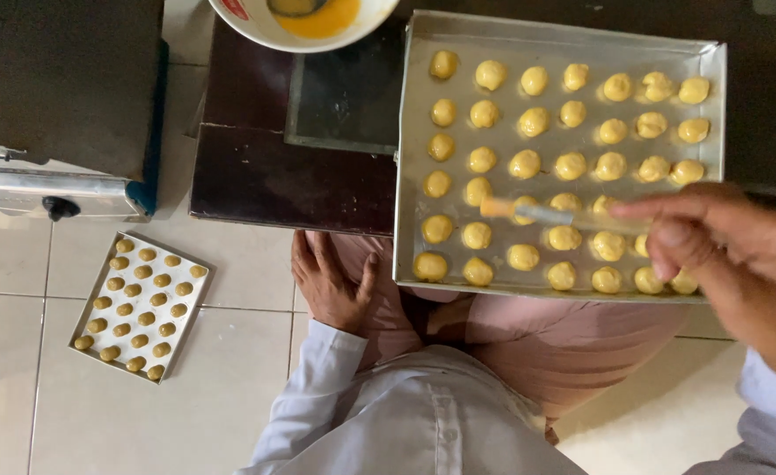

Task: Applying egg wash to small dough balls on a baking tray using a pastry brush to prepare them for baking.

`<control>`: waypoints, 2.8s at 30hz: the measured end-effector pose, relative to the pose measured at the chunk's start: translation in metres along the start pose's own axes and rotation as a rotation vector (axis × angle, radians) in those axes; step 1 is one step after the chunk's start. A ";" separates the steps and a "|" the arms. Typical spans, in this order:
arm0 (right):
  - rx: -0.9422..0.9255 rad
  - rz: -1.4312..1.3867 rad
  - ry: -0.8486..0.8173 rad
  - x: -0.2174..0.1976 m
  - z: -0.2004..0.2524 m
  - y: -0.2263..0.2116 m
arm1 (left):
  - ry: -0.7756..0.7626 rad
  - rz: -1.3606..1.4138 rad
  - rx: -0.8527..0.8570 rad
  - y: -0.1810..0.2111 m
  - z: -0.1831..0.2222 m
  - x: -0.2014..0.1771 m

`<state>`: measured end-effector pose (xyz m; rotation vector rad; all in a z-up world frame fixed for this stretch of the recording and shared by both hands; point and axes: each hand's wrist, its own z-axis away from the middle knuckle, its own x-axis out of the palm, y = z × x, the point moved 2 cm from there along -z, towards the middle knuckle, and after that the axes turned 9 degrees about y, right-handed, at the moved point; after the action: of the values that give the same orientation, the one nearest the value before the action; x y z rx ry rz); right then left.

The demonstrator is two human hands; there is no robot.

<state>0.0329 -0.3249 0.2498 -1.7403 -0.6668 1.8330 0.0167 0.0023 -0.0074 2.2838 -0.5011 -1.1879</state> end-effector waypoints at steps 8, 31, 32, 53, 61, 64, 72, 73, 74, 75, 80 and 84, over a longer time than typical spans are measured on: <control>-0.419 0.489 0.092 0.017 0.068 0.011 | -0.021 0.013 -0.023 0.007 0.000 -0.005; -0.482 0.465 0.204 0.024 0.066 0.002 | -0.029 -0.031 -0.027 0.002 0.005 -0.001; -0.456 0.430 0.185 0.023 0.069 0.003 | -0.020 -0.020 -0.022 0.003 0.005 -0.001; -0.778 0.651 0.404 -0.011 -0.062 0.022 | -0.026 -0.053 0.003 0.005 0.004 0.003; -0.626 0.676 0.386 -0.025 -0.065 0.020 | -0.001 -0.056 0.023 0.002 0.003 0.008; -0.671 0.654 0.399 -0.023 -0.079 0.016 | 0.012 -0.048 0.031 0.005 0.001 0.008; -0.569 0.471 0.310 -0.025 -0.091 0.039 | 0.011 -0.053 0.017 0.015 -0.009 0.004; -0.573 0.473 0.312 -0.025 -0.090 0.038 | 0.015 -0.052 0.016 0.012 -0.008 0.006; -0.564 0.418 0.343 -0.026 -0.089 0.037 | 0.007 -0.063 0.018 0.009 -0.006 0.008; -0.554 0.364 0.373 -0.027 -0.087 0.036 | -0.001 -0.075 0.020 0.007 -0.004 0.010; -0.612 0.462 0.320 -0.014 -0.095 0.036 | -0.008 -0.064 0.017 0.003 -0.002 0.012; -0.550 0.424 0.278 -0.025 -0.088 0.035 | -0.017 -0.050 0.006 -0.003 0.003 0.014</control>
<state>0.1203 -0.3678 0.2404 -2.6093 -0.7803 1.7079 0.0225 -0.0038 -0.0196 2.3054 -0.4561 -1.2326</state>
